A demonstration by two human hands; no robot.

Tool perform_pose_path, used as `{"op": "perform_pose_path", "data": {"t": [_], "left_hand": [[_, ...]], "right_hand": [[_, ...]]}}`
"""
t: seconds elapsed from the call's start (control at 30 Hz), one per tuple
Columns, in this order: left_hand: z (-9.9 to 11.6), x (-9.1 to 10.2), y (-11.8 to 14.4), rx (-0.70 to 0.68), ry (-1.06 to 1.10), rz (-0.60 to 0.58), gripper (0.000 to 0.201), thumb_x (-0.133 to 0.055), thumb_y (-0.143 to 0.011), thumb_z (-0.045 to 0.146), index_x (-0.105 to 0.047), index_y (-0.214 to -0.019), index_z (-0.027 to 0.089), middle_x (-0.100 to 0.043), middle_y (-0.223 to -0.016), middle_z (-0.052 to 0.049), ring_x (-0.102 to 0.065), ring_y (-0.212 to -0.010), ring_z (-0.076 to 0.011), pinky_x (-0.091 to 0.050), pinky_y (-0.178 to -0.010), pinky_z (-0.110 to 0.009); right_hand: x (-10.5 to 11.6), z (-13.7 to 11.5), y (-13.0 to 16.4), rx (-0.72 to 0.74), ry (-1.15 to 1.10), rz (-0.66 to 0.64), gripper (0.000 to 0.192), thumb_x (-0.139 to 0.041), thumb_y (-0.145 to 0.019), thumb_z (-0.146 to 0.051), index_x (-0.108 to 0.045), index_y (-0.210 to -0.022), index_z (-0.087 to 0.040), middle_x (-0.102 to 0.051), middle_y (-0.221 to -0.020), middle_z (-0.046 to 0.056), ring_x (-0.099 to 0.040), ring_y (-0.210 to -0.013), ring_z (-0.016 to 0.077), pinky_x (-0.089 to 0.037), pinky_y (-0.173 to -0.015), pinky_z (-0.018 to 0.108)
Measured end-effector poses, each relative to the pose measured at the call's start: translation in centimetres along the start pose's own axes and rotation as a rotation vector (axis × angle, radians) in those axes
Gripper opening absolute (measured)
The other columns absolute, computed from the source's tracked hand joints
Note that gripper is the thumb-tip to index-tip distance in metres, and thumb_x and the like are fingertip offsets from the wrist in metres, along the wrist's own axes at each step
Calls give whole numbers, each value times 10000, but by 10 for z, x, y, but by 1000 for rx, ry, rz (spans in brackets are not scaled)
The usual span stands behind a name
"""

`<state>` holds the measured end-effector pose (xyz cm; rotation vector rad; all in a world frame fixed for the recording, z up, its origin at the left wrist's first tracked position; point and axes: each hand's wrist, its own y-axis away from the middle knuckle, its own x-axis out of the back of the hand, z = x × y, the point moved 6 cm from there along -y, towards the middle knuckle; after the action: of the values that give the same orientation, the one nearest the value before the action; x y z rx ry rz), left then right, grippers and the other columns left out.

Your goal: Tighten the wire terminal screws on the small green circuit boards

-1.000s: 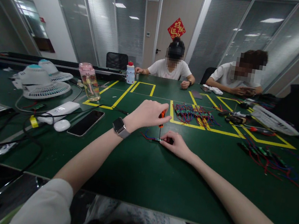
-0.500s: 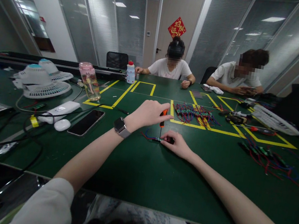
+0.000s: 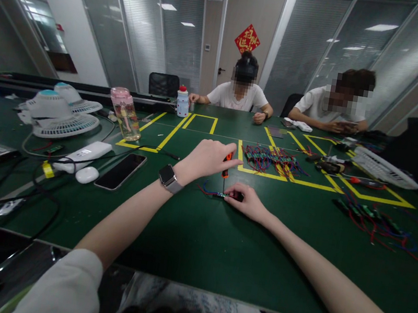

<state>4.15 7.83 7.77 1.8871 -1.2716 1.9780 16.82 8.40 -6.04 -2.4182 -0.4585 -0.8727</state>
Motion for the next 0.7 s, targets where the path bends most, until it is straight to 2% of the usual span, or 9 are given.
{"op": "perform_pose_path", "data": {"t": [0.1,0.23,0.37,0.5,0.6,0.7], "left_hand": [[1,2,1,-6,8,4,326,-373,-951,408,-578,-889,162,-664,-765,-55,-627,-679,-184,-359,-562,-254],[3,3,1,-28,39,20,222,-360,-936,254,-563,-914,167,-666,-895,-55,-629,-729,-174,-379,-581,-252],[1,-1,-1,-1,33,-5,236,-378,-959,324,-530,-1041,164,-667,-791,-39,-638,-687,-180,-375,-563,-248],[-1,-1,0,13,-6,-7,348,-402,-942,472,-568,-965,167,-652,-709,-41,-630,-658,-194,-366,-563,-256],[-1,2,1,6,-15,2,319,-388,-939,414,-584,-902,166,-648,-735,-49,-619,-665,-193,-363,-565,-262],[0,4,2,0,-22,17,225,-405,-907,305,-576,-884,160,-652,-884,-65,-614,-694,-180,-358,-558,-262]], "right_hand": [[0,1,0,-2,-5,-3,97,-660,-791,-239,-694,-850,-170,-603,-749,23,-550,-681,155,-446,-645,275],[0,1,0,9,-2,-8,100,-658,-792,-240,-698,-846,-166,-599,-745,25,-550,-681,157,-439,-642,275],[-1,1,-1,2,-4,-15,106,-658,-793,-247,-702,-847,-167,-604,-749,24,-548,-682,154,-439,-644,273],[0,2,-1,-13,-16,-8,108,-663,-789,-251,-706,-837,-164,-601,-747,23,-547,-674,152,-442,-646,275],[0,1,-1,-18,-19,-15,106,-652,-794,-240,-705,-851,-167,-605,-752,24,-544,-672,151,-444,-644,274],[0,0,0,-16,-23,-18,116,-639,-799,-234,-705,-863,-163,-607,-758,28,-543,-672,153,-447,-644,279]]}}
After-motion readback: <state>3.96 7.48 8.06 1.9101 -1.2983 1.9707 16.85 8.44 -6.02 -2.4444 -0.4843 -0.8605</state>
